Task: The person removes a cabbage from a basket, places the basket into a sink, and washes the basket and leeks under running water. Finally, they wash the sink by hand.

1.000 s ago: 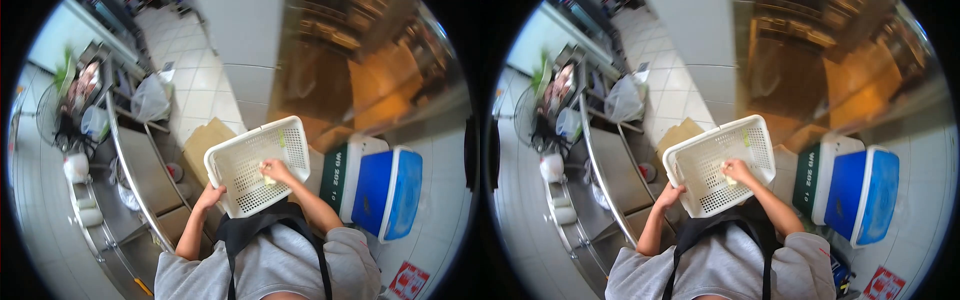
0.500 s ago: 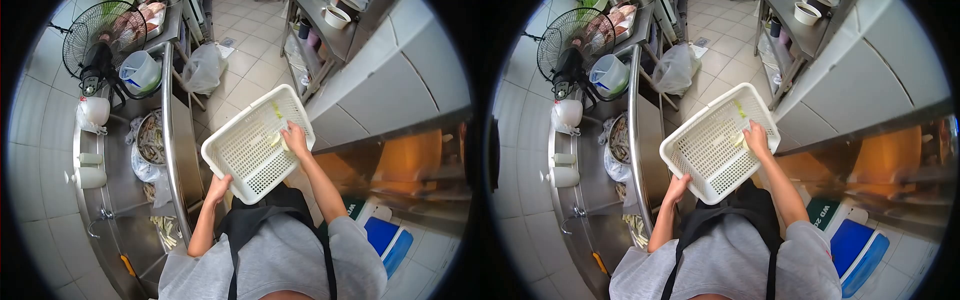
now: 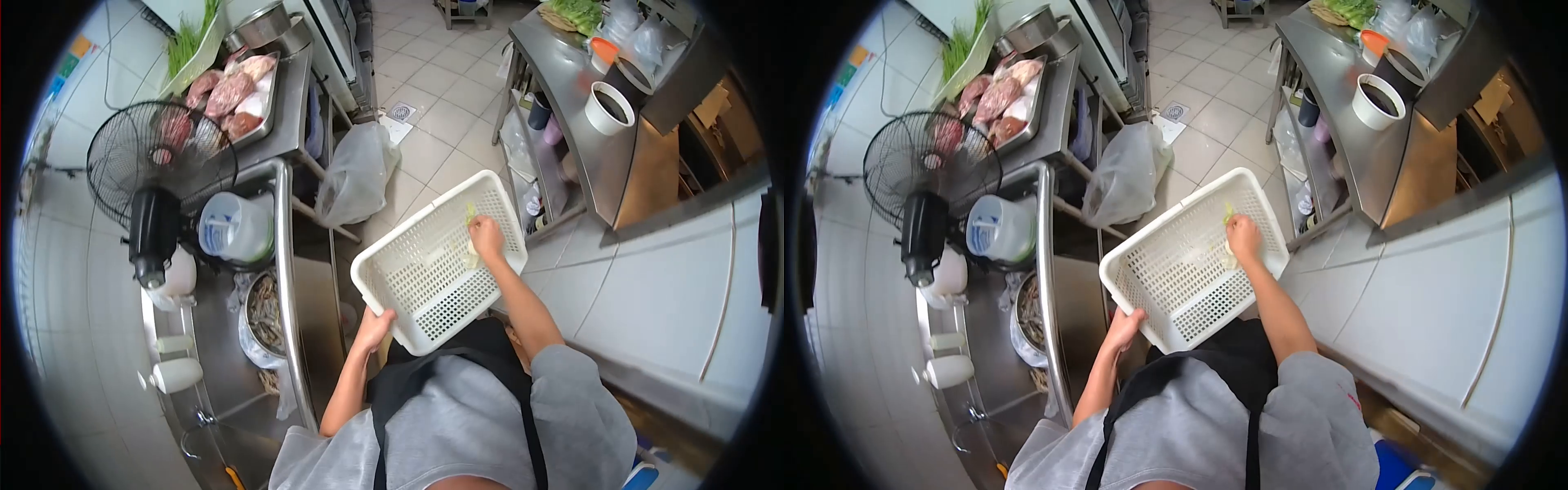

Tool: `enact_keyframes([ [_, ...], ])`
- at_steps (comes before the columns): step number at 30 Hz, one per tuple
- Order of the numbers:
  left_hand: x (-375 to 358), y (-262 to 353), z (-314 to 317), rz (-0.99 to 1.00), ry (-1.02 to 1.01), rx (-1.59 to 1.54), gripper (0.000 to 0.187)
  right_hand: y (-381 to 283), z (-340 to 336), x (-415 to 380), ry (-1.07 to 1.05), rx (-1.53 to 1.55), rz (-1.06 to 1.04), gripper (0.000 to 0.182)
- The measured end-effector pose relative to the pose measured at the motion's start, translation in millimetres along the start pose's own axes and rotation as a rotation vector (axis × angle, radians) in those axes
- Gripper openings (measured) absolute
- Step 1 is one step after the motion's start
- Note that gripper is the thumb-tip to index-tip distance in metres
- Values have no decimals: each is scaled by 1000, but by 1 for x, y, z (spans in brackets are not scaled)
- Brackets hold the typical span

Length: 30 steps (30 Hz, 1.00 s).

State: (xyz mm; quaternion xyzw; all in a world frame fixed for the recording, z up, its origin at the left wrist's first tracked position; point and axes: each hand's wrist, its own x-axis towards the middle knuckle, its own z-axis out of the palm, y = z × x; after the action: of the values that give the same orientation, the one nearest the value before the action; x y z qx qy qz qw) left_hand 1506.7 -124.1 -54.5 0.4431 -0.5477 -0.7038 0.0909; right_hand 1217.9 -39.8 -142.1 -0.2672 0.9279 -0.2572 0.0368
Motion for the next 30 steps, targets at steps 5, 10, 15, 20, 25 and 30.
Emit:
enact_keyframes([
  [5,78,54,15,-125,26,8,48,-2,-40,111,-598,1086,435,12],
  [10,153,103,35,-188,77,-123,42,-15,-61,196,-651,1561,496,9],
  [15,250,152,43,-181,68,-207,46,-14,-17,290,-301,1429,389,9],
  [20,375,190,41,-170,-49,-79,45,-26,19,394,5,1009,150,9],
  [25,478,259,52,-135,-119,-49,44,-37,44,492,-159,216,96,7],
  [30,564,321,70,-104,-161,-94,47,-42,84,575,-186,-52,125,7],
])
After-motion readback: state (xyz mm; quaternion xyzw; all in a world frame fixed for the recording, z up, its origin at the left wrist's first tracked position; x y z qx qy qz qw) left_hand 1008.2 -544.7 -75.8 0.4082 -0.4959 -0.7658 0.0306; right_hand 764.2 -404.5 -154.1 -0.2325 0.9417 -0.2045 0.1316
